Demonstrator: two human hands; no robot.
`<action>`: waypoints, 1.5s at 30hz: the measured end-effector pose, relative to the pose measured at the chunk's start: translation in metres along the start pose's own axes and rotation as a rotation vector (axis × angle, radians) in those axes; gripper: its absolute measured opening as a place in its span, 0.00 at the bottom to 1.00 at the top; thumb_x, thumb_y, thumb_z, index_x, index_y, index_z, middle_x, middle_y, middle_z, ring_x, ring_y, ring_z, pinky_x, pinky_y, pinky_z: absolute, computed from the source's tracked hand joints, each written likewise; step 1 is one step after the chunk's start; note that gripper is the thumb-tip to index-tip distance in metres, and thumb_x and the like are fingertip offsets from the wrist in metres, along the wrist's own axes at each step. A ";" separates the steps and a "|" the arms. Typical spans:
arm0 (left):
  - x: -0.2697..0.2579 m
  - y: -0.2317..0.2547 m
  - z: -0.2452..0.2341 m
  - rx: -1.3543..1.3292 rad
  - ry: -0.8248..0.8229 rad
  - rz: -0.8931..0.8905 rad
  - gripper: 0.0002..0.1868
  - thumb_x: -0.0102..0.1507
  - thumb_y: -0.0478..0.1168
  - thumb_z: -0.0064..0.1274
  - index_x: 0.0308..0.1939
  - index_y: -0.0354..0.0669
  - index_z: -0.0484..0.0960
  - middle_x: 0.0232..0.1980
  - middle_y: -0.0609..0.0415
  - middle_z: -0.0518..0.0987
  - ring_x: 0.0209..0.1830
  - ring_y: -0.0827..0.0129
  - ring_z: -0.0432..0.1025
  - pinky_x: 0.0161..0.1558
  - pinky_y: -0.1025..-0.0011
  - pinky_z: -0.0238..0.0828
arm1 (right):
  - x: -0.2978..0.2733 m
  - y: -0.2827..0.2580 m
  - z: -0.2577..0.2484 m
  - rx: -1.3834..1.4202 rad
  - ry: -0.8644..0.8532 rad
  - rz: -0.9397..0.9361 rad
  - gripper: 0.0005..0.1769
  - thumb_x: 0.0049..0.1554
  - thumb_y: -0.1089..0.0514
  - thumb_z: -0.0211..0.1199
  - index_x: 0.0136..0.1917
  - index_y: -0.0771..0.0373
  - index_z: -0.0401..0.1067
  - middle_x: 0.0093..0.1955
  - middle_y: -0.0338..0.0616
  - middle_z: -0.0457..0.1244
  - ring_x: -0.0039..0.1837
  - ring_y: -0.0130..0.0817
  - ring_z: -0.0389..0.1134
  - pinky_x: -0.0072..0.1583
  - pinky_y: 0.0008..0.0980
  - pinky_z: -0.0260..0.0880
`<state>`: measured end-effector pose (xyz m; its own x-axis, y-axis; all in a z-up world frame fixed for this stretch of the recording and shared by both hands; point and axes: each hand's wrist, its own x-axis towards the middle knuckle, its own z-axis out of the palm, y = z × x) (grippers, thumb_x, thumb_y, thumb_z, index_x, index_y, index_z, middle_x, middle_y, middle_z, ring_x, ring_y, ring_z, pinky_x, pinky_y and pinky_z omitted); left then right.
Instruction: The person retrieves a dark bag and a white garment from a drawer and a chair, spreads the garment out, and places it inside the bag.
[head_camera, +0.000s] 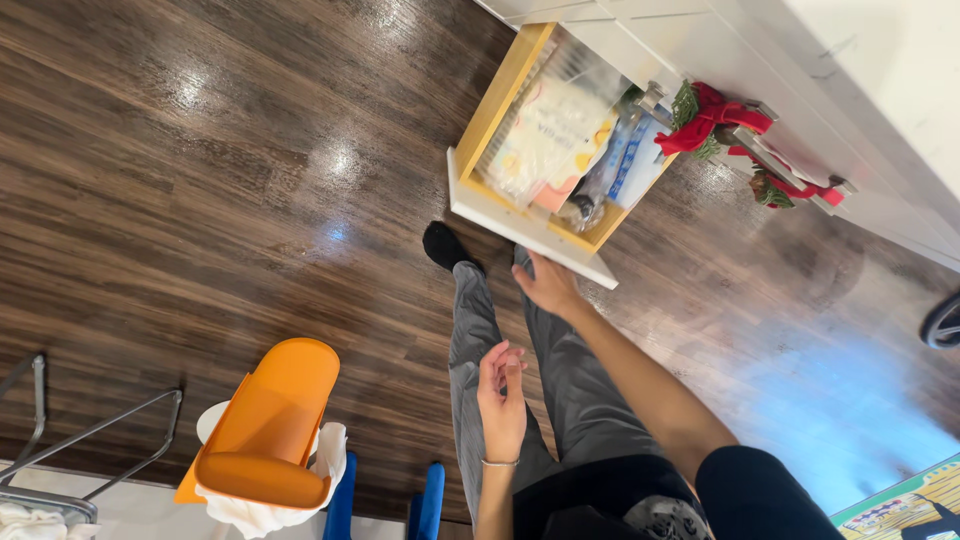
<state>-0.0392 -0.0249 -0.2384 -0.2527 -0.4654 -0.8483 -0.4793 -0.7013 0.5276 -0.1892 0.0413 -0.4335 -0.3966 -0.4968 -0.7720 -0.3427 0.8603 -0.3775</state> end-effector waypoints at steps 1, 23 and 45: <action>-0.001 -0.003 -0.001 0.000 0.002 -0.002 0.17 0.71 0.41 0.47 0.62 0.38 0.74 0.52 0.50 0.84 0.47 0.71 0.77 0.52 0.72 0.74 | -0.006 -0.004 0.007 0.010 -0.058 0.031 0.40 0.62 0.38 0.53 0.78 0.62 0.53 0.76 0.66 0.53 0.76 0.62 0.53 0.74 0.54 0.51; -0.008 -0.011 -0.025 0.045 0.031 -0.034 0.18 0.70 0.42 0.47 0.62 0.38 0.74 0.52 0.48 0.83 0.48 0.67 0.78 0.52 0.69 0.75 | -0.060 -0.026 0.003 0.390 -0.053 -0.111 0.32 0.63 0.47 0.56 0.75 0.65 0.61 0.75 0.58 0.59 0.77 0.50 0.59 0.74 0.39 0.56; -0.050 0.013 -0.038 -0.035 0.014 0.092 0.17 0.70 0.36 0.45 0.62 0.37 0.74 0.53 0.50 0.83 0.47 0.69 0.77 0.52 0.72 0.73 | -0.115 -0.105 -0.304 -0.136 1.060 -0.177 0.25 0.70 0.55 0.66 0.75 0.68 0.66 0.72 0.54 0.63 0.76 0.52 0.61 0.81 0.57 0.46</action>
<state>-0.0009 -0.0309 -0.1873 -0.2826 -0.5357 -0.7957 -0.4247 -0.6739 0.6045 -0.3662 -0.0268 -0.1500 -0.8443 -0.5152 0.1474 -0.5330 0.7790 -0.3303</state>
